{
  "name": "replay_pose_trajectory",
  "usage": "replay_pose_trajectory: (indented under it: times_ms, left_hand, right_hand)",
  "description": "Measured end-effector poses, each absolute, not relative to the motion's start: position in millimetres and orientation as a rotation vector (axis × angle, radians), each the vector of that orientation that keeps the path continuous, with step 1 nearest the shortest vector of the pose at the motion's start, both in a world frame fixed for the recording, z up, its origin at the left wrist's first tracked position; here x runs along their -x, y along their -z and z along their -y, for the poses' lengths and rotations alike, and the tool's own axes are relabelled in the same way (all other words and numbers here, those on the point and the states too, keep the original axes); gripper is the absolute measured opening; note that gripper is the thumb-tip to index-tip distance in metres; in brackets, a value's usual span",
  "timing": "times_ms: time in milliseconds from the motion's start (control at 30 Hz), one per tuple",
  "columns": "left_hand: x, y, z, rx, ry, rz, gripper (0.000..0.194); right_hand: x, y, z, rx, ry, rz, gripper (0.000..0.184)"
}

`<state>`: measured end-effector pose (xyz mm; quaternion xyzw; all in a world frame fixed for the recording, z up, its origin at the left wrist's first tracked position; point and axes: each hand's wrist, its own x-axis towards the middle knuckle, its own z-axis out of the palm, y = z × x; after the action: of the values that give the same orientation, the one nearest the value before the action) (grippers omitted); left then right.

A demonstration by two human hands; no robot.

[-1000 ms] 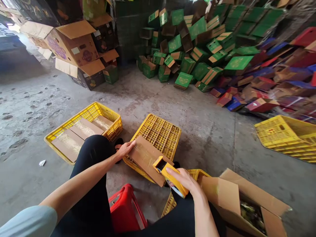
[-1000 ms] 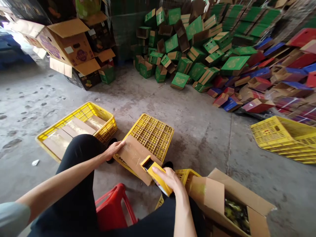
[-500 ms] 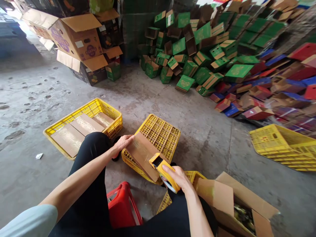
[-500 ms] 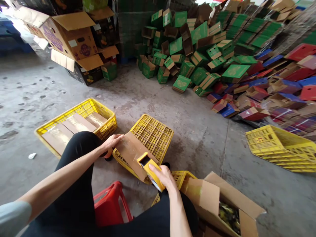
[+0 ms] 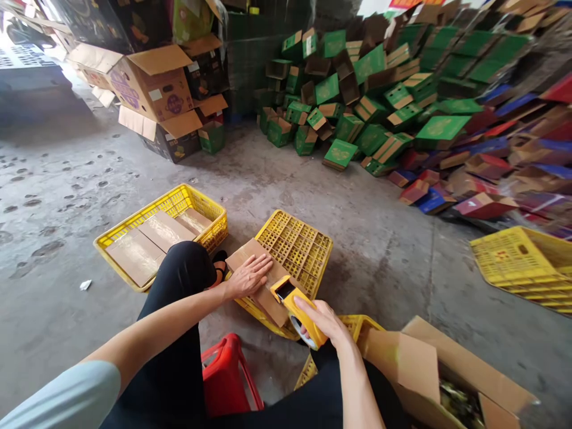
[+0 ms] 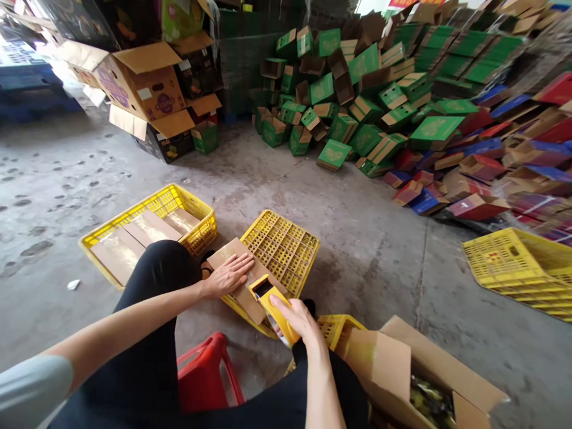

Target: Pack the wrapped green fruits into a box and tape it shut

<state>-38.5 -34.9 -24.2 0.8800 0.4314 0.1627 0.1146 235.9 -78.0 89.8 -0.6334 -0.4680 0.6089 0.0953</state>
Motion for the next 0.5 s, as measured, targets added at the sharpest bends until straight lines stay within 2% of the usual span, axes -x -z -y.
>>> replay_pose_trajectory:
  times_ms: [300, 500]
  left_hand:
    - [43, 29, 27, -2.704, -0.367, -1.296, 0.064]
    - [42, 27, 27, -2.621, -0.436, -1.277, 0.064]
  right_hand:
    - [-260, -90, 95, 1.948, -1.819, 1.466, 0.048]
    - [-282, -80, 103, 1.966, -1.78, 1.458, 0.045]
